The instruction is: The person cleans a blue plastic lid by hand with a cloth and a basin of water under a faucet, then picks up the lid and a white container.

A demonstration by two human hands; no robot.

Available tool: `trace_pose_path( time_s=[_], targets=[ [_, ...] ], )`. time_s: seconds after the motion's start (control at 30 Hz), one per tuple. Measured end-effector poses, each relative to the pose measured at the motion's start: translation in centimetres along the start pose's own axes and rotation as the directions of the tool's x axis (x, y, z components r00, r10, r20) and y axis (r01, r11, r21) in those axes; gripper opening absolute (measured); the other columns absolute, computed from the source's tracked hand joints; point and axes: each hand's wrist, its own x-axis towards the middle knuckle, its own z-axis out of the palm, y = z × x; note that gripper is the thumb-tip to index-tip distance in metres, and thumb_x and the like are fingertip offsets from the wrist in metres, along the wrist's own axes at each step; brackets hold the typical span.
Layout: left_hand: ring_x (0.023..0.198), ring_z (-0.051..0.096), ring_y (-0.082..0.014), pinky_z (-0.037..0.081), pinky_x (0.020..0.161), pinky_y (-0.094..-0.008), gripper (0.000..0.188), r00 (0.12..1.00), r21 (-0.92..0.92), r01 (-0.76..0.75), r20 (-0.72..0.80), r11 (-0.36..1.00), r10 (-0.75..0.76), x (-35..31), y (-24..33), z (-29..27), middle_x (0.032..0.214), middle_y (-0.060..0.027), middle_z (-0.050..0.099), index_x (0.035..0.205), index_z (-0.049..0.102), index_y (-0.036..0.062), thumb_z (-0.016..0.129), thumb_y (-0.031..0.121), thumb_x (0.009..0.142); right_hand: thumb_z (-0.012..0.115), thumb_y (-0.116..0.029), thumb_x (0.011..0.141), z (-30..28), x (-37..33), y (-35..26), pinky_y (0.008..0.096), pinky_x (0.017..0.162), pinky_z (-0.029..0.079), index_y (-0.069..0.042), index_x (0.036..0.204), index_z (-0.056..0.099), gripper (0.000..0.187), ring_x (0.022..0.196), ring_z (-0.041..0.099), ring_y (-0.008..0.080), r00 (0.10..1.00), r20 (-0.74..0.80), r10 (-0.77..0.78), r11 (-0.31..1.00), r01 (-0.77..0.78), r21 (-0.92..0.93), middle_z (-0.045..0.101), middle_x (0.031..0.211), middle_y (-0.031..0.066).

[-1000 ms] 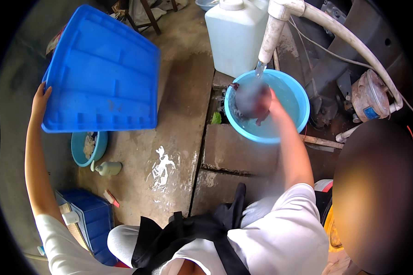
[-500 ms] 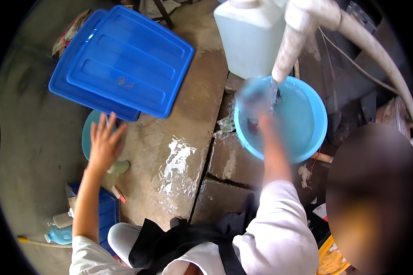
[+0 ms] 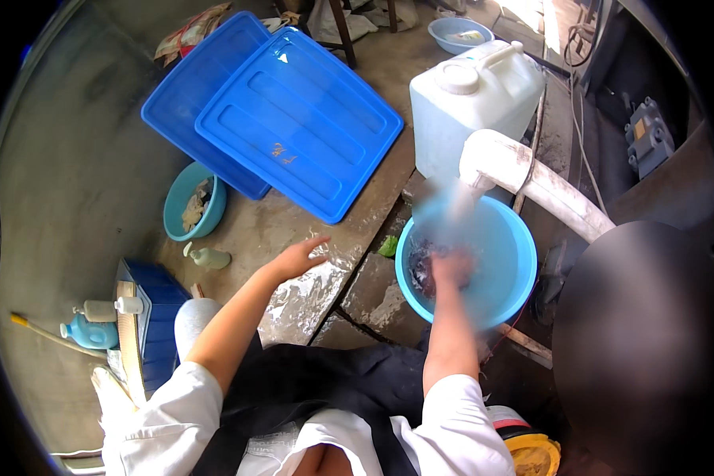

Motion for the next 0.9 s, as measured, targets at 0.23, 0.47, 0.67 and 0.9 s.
trace_pose_path(
  time_s=[0.23,0.47,0.67,0.9],
  targets=[
    [0.125,0.039,-0.036,0.036,0.099,-0.0438,0.092,0.657,-0.836,0.321,-0.142,0.445,-0.74,8.0,-11.1,-0.9,0.141,-0.0224,0.033,0.144,0.012,0.0065,0.07,0.033,0.077,0.063,-0.016,0.072,5.0,2.1,5.0,0.0414,0.091,0.042,-0.011,0.119,0.056,0.048,0.101,0.056,0.0389,0.923,0.246,-0.297,0.915,0.201,0.351,0.062,0.105,0.021],
    [0.113,0.049,-0.0353,0.043,0.092,-0.0526,0.084,0.336,-0.745,-0.64,-0.492,0.189,-0.803,17.1,-24.0,-15.4,0.129,-0.0183,0.046,0.141,0.022,0.0078,0.073,0.011,0.075,0.056,-0.006,0.078,4.8,2.0,8.1,0.0389,0.083,0.046,-0.001,0.116,0.055,0.039,0.095,0.059,0.0335,0.872,0.46,-0.165,0.976,0.078,0.202,0.062,0.104,0.0211],
    [0.096,0.057,-0.0315,0.047,0.087,-0.0445,0.035,0.317,-0.643,-0.766,-0.413,0.026,-0.853,16.6,-24.3,-21.9,0.112,-0.0192,0.057,0.11,0.055,-0.0095,0.065,0.006,0.081,0.055,-0.007,0.075,3.3,0.6,10.0,0.042,0.089,0.042,0.0,0.121,0.053,0.046,0.105,0.053,0.0398,0.939,0.306,-0.16,0.979,0.11,0.173,0.057,0.113,0.0248],
    [0.087,0.061,-0.0262,0.053,0.078,-0.0421,0.019,0.145,-0.487,-0.806,-0.713,0.336,-0.686,7.7,-27.4,-28.6,0.097,-0.0136,0.062,0.095,0.058,-0.0007,0.068,0.008,0.081,0.052,-0.014,0.086,1.5,-0.4,6.4,0.0339,0.088,0.042,-0.001,0.125,0.05,0.041,0.103,0.055,0.0287,0.899,0.436,-0.029,0.892,-0.174,0.417,0.059,0.113,0.0173]
  ],
)
